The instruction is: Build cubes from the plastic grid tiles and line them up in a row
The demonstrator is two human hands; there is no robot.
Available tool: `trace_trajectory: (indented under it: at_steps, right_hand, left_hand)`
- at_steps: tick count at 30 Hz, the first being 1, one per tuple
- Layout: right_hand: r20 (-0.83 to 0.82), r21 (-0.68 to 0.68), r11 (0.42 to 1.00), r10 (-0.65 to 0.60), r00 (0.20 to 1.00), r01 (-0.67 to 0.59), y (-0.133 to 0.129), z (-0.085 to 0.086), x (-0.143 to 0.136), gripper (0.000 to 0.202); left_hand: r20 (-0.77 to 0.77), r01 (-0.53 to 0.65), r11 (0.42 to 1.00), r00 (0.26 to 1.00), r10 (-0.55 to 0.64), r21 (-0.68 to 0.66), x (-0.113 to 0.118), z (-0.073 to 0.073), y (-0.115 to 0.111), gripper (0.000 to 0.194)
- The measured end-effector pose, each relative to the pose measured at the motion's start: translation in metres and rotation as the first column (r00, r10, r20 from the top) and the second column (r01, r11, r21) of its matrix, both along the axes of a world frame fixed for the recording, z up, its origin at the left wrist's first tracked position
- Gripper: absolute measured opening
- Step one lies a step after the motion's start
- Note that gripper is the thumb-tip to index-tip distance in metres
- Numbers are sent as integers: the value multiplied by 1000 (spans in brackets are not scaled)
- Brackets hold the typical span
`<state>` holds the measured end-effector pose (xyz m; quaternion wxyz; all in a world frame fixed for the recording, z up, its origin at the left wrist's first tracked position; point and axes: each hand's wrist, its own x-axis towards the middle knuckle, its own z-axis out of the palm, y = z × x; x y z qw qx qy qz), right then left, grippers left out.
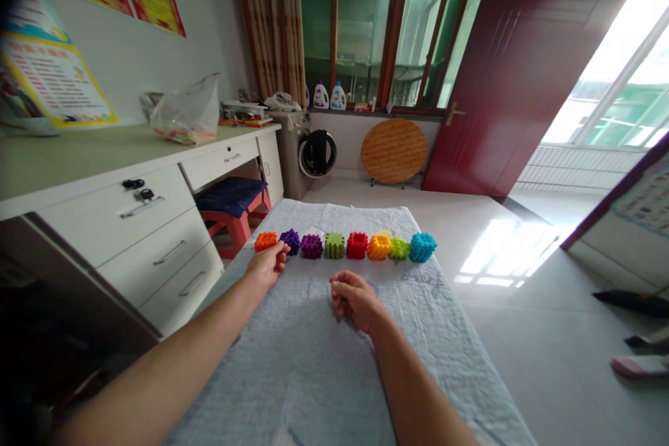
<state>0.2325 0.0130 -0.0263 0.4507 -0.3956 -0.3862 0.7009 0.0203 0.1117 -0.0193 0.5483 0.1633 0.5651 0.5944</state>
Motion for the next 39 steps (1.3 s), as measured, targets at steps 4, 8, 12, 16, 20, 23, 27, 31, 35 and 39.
trace_trajectory:
  at_steps: [4,8,12,16,20,23,27,31,35,39]
  right_hand:
    - [3,-2,1000,7,1000,-7,0,0,0,37]
    - [4,-3,1000,4,1000,-4,0,-1,0,37]
    - [2,1,1000,10,1000,-10,0,-1,0,36]
    - [4,-4,1000,12,1000,-12,0,-1,0,37]
    - [5,-2,1000,20,1000,-20,1,-2,0,37]
    - [5,-3,1000,30,1000,-30,1,-1,0,37]
    - [6,-16,999,46,999,-46,2,0,1,38]
    - [-11,-16,998,57,998,-57,2,0,2,38]
    - [-21,-19,997,68,997,-68,3,0,3,39]
    - [-26,-22,997,73,997,-74,3,0,2,39]
  left_hand:
    - [-16,-12,1000,1000,12,0,-2,-5,1,9]
    - [-30,-29,999,999,30,15,-2,-5,2,9]
    - [-47,-23,1000,999,24,17,-1,-6,3,15]
    - [-54,32,999,998,-31,3,-1,-5,0,21]
    - [-69,123,992,990,-122,-2,-5,-4,-15,25]
    - [-135,166,986,978,-160,31,-6,-6,-31,26]
    - [-288,253,959,935,-208,130,-1,-11,-51,27]
    - [-503,395,892,829,-244,218,8,-15,-66,23]
    - [-793,554,809,576,-201,197,10,-16,-72,28]
    - [-822,572,801,534,-197,179,7,-16,-72,30]
